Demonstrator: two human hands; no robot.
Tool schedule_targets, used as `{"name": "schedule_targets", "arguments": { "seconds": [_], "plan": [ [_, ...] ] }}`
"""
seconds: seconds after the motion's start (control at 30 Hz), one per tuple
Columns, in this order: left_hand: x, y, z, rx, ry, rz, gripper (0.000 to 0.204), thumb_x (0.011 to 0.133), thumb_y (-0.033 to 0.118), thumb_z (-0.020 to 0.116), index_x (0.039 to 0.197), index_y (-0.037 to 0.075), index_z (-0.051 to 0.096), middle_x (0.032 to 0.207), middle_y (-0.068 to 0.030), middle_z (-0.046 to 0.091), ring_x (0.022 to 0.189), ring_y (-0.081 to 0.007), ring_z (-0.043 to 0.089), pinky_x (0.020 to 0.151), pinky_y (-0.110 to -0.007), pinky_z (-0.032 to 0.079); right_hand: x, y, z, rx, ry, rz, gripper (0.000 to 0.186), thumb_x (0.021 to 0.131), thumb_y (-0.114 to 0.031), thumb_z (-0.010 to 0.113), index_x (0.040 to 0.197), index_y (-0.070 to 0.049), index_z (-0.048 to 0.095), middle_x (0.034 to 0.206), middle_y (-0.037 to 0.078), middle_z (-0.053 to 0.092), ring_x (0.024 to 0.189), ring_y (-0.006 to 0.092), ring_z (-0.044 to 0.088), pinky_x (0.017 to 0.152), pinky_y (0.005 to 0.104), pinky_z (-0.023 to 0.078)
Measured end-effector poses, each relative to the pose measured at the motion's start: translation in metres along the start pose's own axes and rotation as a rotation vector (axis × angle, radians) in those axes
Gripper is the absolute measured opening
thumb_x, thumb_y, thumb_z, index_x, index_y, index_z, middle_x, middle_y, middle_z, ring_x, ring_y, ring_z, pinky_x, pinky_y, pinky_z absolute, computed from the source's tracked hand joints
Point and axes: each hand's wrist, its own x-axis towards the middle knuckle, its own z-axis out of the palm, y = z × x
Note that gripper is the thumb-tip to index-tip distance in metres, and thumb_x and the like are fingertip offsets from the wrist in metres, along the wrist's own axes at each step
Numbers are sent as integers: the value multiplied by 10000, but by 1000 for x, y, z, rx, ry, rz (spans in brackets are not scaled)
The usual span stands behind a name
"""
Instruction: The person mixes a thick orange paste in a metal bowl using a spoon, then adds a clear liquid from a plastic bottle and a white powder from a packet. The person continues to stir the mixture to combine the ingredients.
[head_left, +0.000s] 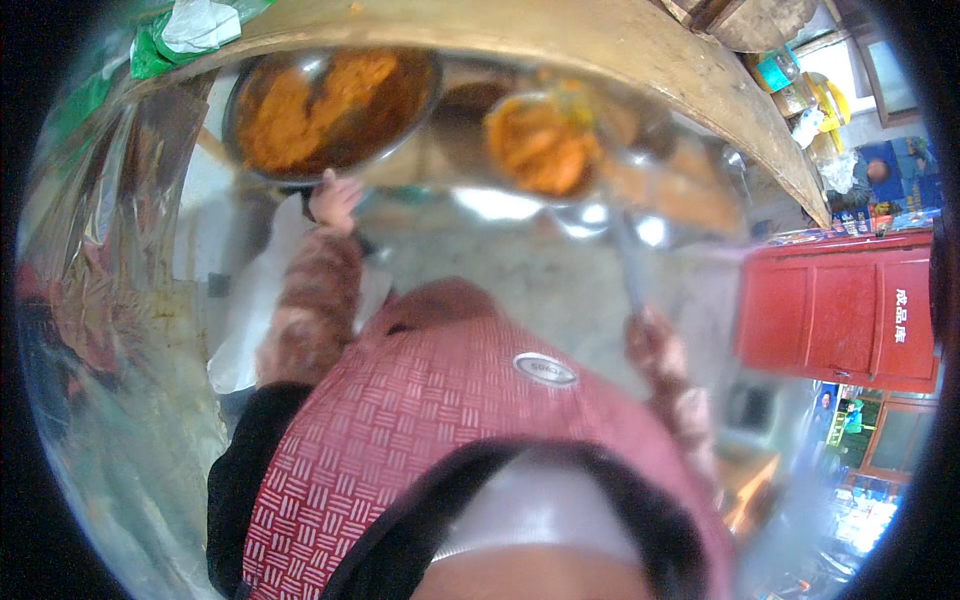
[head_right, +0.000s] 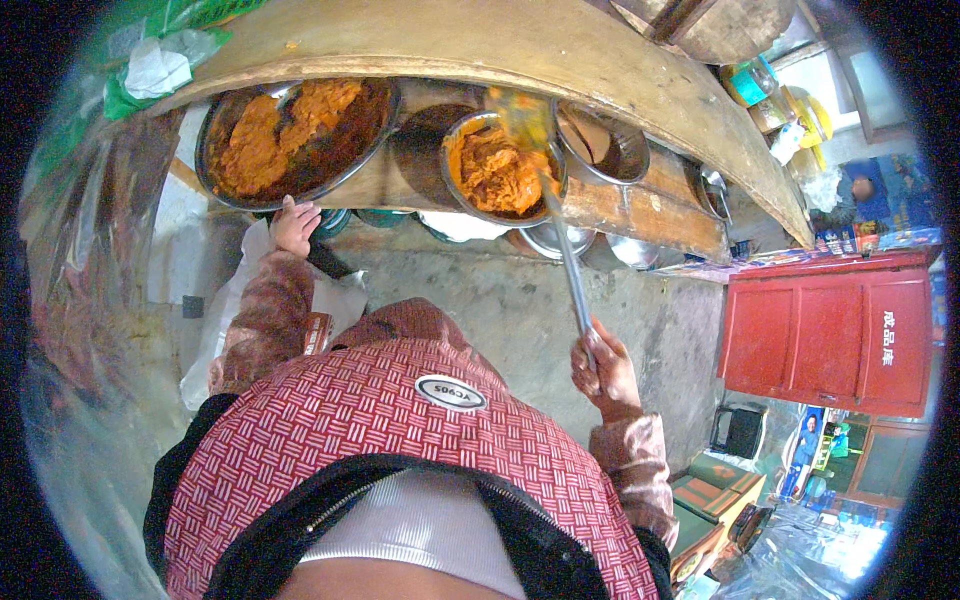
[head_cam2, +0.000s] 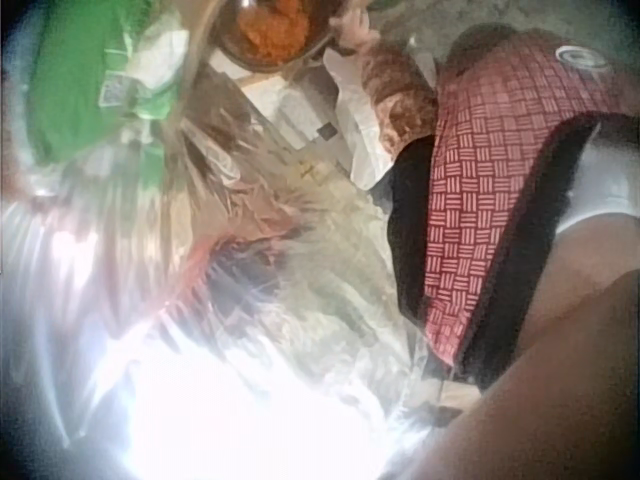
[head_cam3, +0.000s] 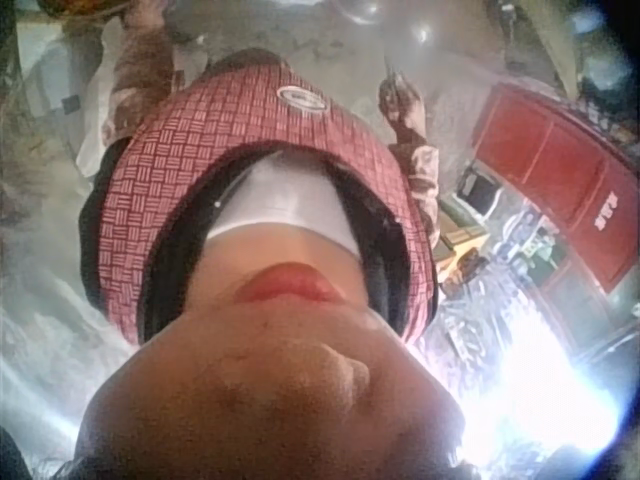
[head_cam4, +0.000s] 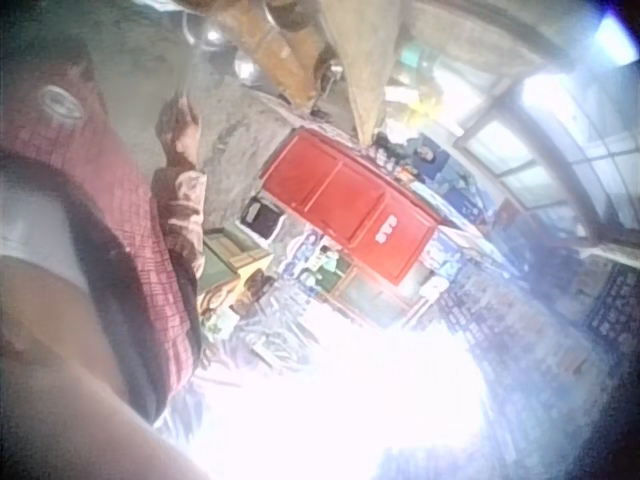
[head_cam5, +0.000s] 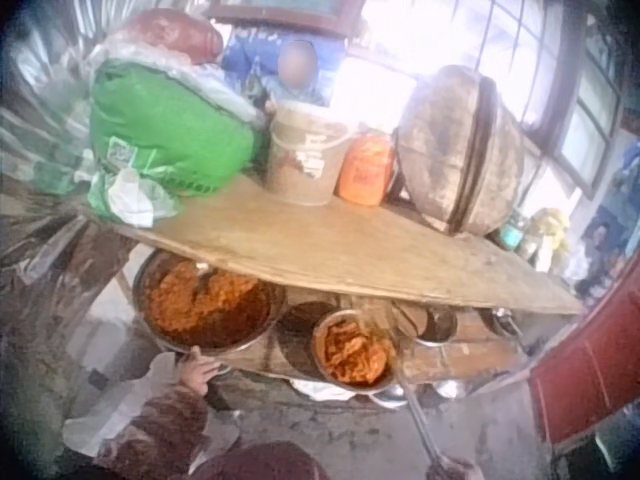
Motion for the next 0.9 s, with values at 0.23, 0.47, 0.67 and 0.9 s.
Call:
{"name": "schedule_targets", "arguments": {
  "seconds": [0.23,0.47,0.67,0.9],
  "plan": [
    [46,64,28,-403,546,-1053,348,867,287,470,916,-52,534,885,-151,595,755,-237,615,593,-330,524,71,14,157,-25,-339,187,373,908,-297,380,1191,-56,403,587,5,417,361,63,309,325,197,268],
    [38,41,37,-256,717,-853,293,829,321,541,836,30,502,726,-79,560,590,-192,577,509,-327,474,137,71,293,-45,-551,337,176,868,-231,463,898,-57,468,620,28,437,427,119,380,384,254,311],
    [34,72,17,-567,709,-1094,301,828,322,542,819,26,489,697,-65,534,554,-178,547,445,-315,465,174,102,357,-510,-892,-436,196,853,-252,490,792,-66,489,608,36,471,440,139,409,400,293,331],
    [31,65,19,-433,710,-1044,297,829,289,548,959,27,496,824,-71,536,677,-157,552,501,-298,476,202,77,428,-643,-470,195,287,860,-302,465,779,-32,518,545,49,482,478,175,476,416,340,371]
  ]
}}
